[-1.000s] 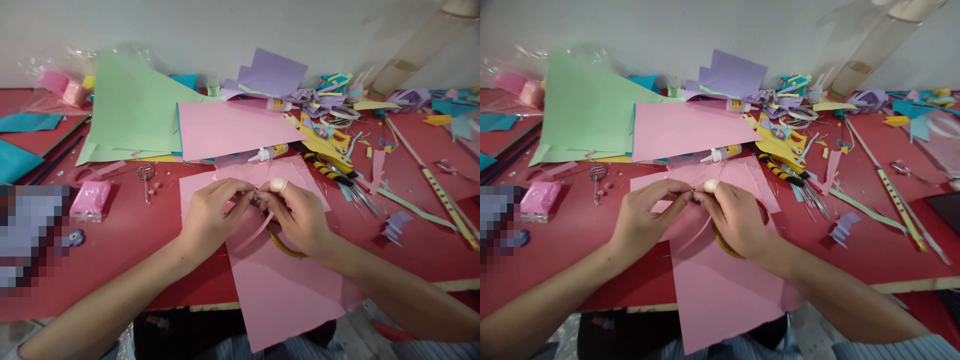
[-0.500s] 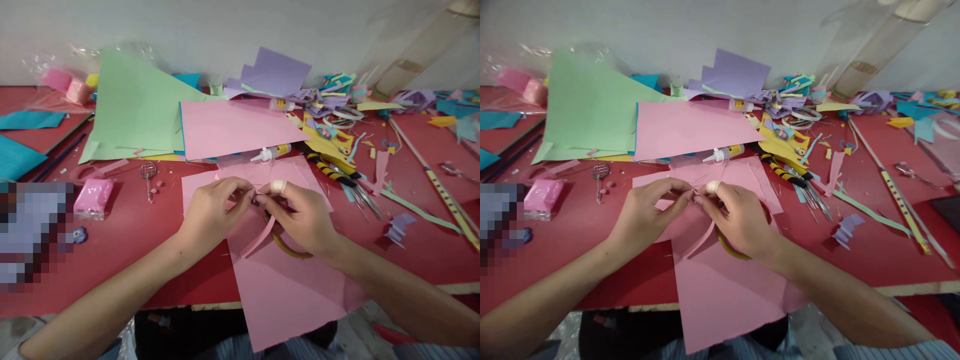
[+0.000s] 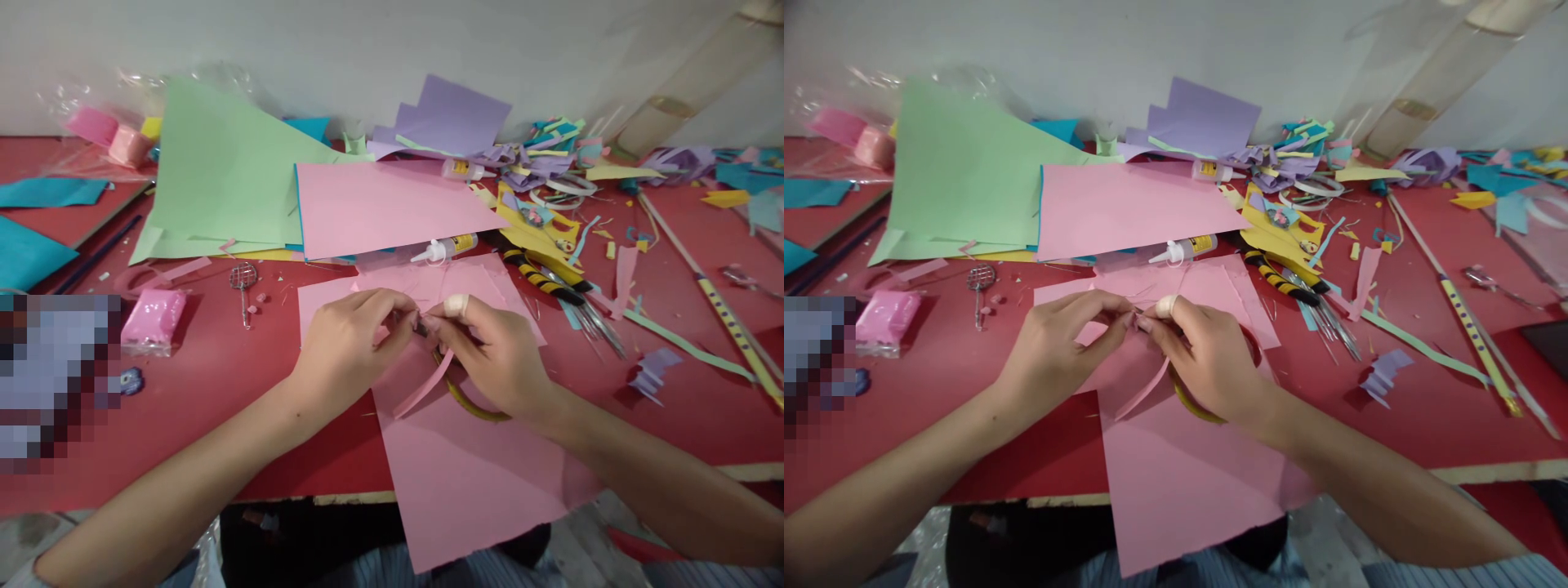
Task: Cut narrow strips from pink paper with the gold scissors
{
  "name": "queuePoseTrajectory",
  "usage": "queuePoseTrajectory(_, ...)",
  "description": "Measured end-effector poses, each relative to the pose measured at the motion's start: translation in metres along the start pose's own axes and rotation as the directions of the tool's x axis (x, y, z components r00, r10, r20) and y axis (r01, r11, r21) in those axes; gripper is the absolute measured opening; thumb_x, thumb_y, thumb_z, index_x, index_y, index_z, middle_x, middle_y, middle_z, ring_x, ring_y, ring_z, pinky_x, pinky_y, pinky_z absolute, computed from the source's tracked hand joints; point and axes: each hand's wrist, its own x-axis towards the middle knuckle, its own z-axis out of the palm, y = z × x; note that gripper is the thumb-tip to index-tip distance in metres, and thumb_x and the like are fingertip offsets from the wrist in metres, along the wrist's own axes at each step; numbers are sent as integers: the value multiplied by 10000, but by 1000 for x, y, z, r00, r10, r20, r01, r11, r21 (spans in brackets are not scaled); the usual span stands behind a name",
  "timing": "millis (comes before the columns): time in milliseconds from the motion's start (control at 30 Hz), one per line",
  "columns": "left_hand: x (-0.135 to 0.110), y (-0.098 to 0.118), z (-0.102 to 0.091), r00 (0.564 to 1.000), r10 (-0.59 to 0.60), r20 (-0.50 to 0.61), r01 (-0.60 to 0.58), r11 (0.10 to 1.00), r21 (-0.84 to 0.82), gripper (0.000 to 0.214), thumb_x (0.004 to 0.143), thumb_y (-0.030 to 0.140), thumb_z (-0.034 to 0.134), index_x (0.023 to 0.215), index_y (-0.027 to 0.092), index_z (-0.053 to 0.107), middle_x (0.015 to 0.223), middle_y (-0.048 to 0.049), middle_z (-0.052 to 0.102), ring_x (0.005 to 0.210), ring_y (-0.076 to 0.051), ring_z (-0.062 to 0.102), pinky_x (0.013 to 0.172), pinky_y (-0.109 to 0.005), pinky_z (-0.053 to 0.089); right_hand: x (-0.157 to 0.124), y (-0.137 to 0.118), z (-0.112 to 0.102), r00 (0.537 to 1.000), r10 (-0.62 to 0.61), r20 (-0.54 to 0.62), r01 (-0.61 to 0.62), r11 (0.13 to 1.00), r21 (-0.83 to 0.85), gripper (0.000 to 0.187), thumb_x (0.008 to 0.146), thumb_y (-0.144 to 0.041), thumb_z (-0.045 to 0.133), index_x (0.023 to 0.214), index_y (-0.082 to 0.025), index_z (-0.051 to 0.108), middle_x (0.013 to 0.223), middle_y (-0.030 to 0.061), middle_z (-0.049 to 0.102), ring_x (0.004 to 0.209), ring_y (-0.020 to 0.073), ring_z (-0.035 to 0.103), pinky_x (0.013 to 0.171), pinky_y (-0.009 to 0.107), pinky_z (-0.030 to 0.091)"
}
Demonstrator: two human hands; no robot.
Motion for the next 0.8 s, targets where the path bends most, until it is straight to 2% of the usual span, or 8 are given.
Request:
queuePoseTrajectory(100,3,3,-2,993,-104,61,113,979,-168,83,872,154,603,888,180,679,812,7,743,733,-132,696,682,-227,565,0,0,0,1000,-20,-8,20,1000,-4,92,963,-258,572,920,-201,630,767,1,727,665,139,681,607,242,499)
queuePoseTrajectory(200,7,7,-5,965,-212,154,252,908,-335,95,871,144,601,861,171,691,787,18,733,720,-105,689,686,-185,571,0,0,-1,999,-35,-12,35,999,-22,97,965,-257,568,916,-200,628,753,-3,715,641,129,660,594,237,483)
queuePoseTrajectory(367,11,10,-9,916,-318,243,395,820,-415,87,871,168,618,851,152,702,820,8,730,722,-92,671,711,-175,554,-1,3,-2,999,-53,3,53,995,-83,120,984,-262,531,930,-205,622,714,-5,686,614,128,625,588,248,467)
queuePoseTrajectory(567,11,6,-8,894,-325,309,446,705,-551,80,869,186,639,833,140,694,795,13,714,691,-77,670,691,-159,551,-1,5,-4,990,-137,-22,131,977,-166,117,986,-240,527,953,-213,636,718,-1,698,631,143,642,601,271,480)
queuePoseTrajectory(700,11,3,-10,876,-320,361,482,606,-633,76,864,199,663,845,138,704,781,11,713,692,-75,671,688,-157,562,1,4,-3,962,-264,-63,237,931,-276,100,951,-213,587,1030,-212,649,810,23,747,732,178,687,678,310,515)
queuePoseTrajectory(800,11,2,-9,858,-311,409,514,522,-681,79,857,210,683,862,138,715,783,6,719,688,-76,673,695,-165,575,2,4,-3,941,-330,-77,289,901,-323,130,928,-184,609,1051,-211,642,811,26,756,711,183,689,683,328,527)
